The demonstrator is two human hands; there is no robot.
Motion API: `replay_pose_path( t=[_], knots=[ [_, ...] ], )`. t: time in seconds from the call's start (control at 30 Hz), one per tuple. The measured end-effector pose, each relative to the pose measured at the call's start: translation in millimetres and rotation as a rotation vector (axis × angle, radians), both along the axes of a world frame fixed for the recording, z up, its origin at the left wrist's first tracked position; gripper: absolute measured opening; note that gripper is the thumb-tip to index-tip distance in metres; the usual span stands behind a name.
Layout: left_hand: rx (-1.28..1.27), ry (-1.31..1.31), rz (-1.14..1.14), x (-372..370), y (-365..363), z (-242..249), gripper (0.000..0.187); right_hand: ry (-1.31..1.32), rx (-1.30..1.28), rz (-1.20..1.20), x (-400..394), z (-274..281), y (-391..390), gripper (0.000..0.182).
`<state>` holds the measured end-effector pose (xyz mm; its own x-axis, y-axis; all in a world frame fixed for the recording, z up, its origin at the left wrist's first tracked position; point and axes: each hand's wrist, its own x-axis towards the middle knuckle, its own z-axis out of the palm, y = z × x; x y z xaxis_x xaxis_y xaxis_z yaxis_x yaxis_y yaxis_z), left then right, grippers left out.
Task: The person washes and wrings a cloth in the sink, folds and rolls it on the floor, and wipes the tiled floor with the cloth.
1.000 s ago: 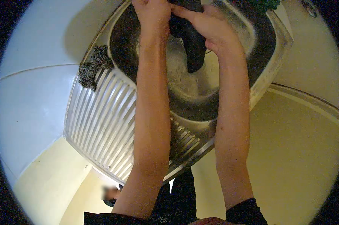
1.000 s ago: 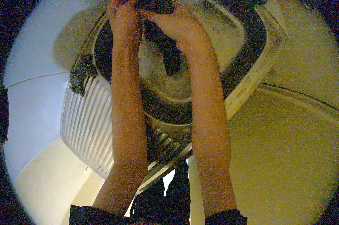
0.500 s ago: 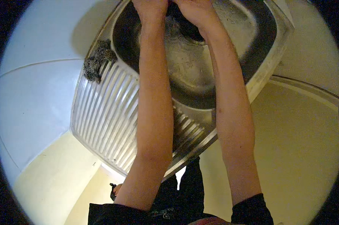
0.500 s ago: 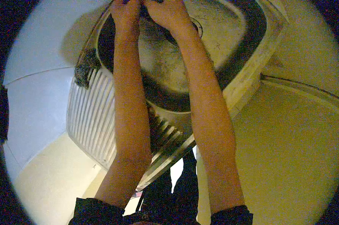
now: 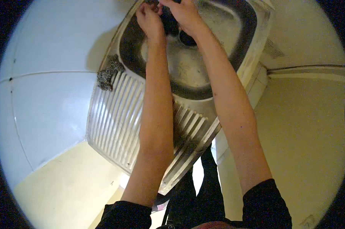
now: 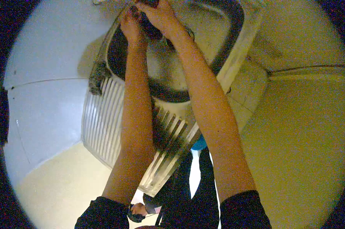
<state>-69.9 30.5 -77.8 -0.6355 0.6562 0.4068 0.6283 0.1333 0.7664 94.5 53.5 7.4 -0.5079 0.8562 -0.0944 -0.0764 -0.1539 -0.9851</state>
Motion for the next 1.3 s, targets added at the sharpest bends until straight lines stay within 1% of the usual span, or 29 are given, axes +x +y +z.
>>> replay_pose_path(
  t=[0.03, 0.07, 0.1, 0.13, 0.17, 0.2, 0.23, 0.27, 0.3, 0.33, 0.4, 0.5, 0.53, 0.6, 0.63, 0.73, 0.8, 0.87, 0.9, 0.93, 1.0, 1.03, 1.1, 1.17, 1.2, 1.23, 1.3],
  knots=[
    [0.135, -0.274, 0.003, 30.7, -11.8, 7.9, 0.038, -0.022, -0.103, -0.005, -3.0, 0.9, -1.5, 0.057],
    [0.265, -0.542, 0.002, 46.1, -20.3, 16.3, 0.039, 0.094, -0.167, -0.005, -2.0, 7.3, -5.8, 0.058],
    [0.119, -0.430, 0.010, 38.9, -25.7, 21.0, 0.040, 0.206, -0.239, -0.001, 2.2, 14.3, -14.7, 0.059],
    [0.049, -0.556, -0.067, 21.3, -29.2, 19.1, 0.038, 0.314, -0.321, 0.005, 4.6, 16.0, -23.4, 0.059],
    [-0.023, -0.685, -0.138, -1.7, -28.7, 14.5, 0.037, 0.416, -0.434, 0.056, -11.4, -9.5, -4.9, 0.056],
    [-0.094, -0.814, -0.209, -16.0, -30.4, 14.9, 0.035, 0.498, -0.443, 0.131, -17.6, -23.7, 5.5, 0.056],
    [-0.252, -0.744, -0.211, 25.0, -59.2, 84.4, 0.035, 0.579, -0.444, 0.206, -19.8, -32.6, 15.6, 0.056],
    [-0.300, -0.680, -0.305, 21.1, -74.2, 90.4, 0.035, 0.661, -0.453, 0.274, -21.3, -35.0, 15.0, 0.055],
    [-0.339, -0.620, -0.408, 10.4, -86.3, 87.2, 0.036, 0.468, -0.493, 0.110, -13.2, -11.0, 4.1, 0.057],
    [-0.374, -0.552, -0.514, 1.0, -96.1, 84.3, 0.038, 0.484, -0.500, 0.104, -9.0, 4.7, 0.2, 0.059],
    [-0.422, -0.672, -0.611, -10.8, -114.1, 65.0, 0.044, 0.506, -0.536, 0.079, -2.4, 14.0, -5.6, 0.064],
    [-0.487, -0.786, -0.711, -1.2, -112.6, 52.1, 0.059, 0.480, -0.495, -0.106, -6.7, -3.4, 7.3, 0.077],
    [-0.500, -0.811, -0.731, 5.7, -108.4, 52.6, 0.064, 0.525, -0.477, -0.124, -5.6, -4.4, 9.4, 0.081],
    [-0.455, -0.964, -0.678, 18.1, -98.0, 54.1, 0.069, 0.611, -0.438, -0.159, -1.0, -7.3, 10.5, 0.090],
    [-0.431, -1.039, -0.647, 23.5, -94.3, 53.2, 0.071, 0.629, -0.442, -0.168, 2.4, -7.3, 12.0, 0.091],
    [-0.220, -1.271, -0.668, 15.0, -80.3, 23.4, 0.071, 0.715, -0.456, -0.195, 0.7, -6.1, 12.6, 0.093],
    [-0.183, -1.225, -0.508, 19.7, -69.6, 9.1, 0.067, 0.811, -0.448, -0.229, 0.3, -3.4, 6.9, 0.093],
    [-0.186, -1.256, -0.491, -0.6, -51.6, -11.8, 0.057, 0.835, -0.399, -0.244, -1.4, -4.7, 9.8, 0.075],
    [-0.201, -1.319, -0.557, -29.6, -43.3, -34.8, 0.048, 0.845, -0.372, -0.251, -2.2, -5.4, 12.6, 0.065],
    [-0.213, -1.381, -0.620, -37.1, -41.0, -35.8, 0.041, 0.854, -0.347, -0.256, -3.7, -5.9, 14.1, 0.056],
    [-0.146, -1.447, -0.435, -35.8, -28.7, -48.7, 0.037, 0.871, -0.295, -0.267, -5.6, -8.7, 16.2, 0.039],
    [-0.113, -1.478, -0.341, -33.1, -23.9, -52.7, 0.035, 0.830, -0.215, -0.271, -4.5, -7.5, 14.2, 0.033],
    [-0.109, -1.465, -0.311, -33.2, -14.2, -57.5, 0.030, 0.743, -0.057, -0.273, -3.7, -5.2, 9.9, 0.021],
    [-0.126, -1.444, -0.282, -30.1, -3.4, -58.8, 0.028, 0.636, 0.082, -0.317, -8.0, -10.3, 9.2, 0.022],
    [-0.168, -1.380, -0.307, -24.5, 2.8, -55.7, 0.028, 0.581, 0.151, -0.334, -9.9, -13.2, 8.8, 0.023],
    [-0.216, -1.282, -0.340, -14.8, 8.7, -47.3, 0.029, 0.520, 0.210, -0.355, -11.2, -15.6, 9.9, 0.024],
    [-0.328, -0.982, -0.438, 4.2, 21.9, -26.4, 0.031, 0.400, 0.327, -0.398, -9.7, -20.5, 12.0, 0.025]
  ],
)
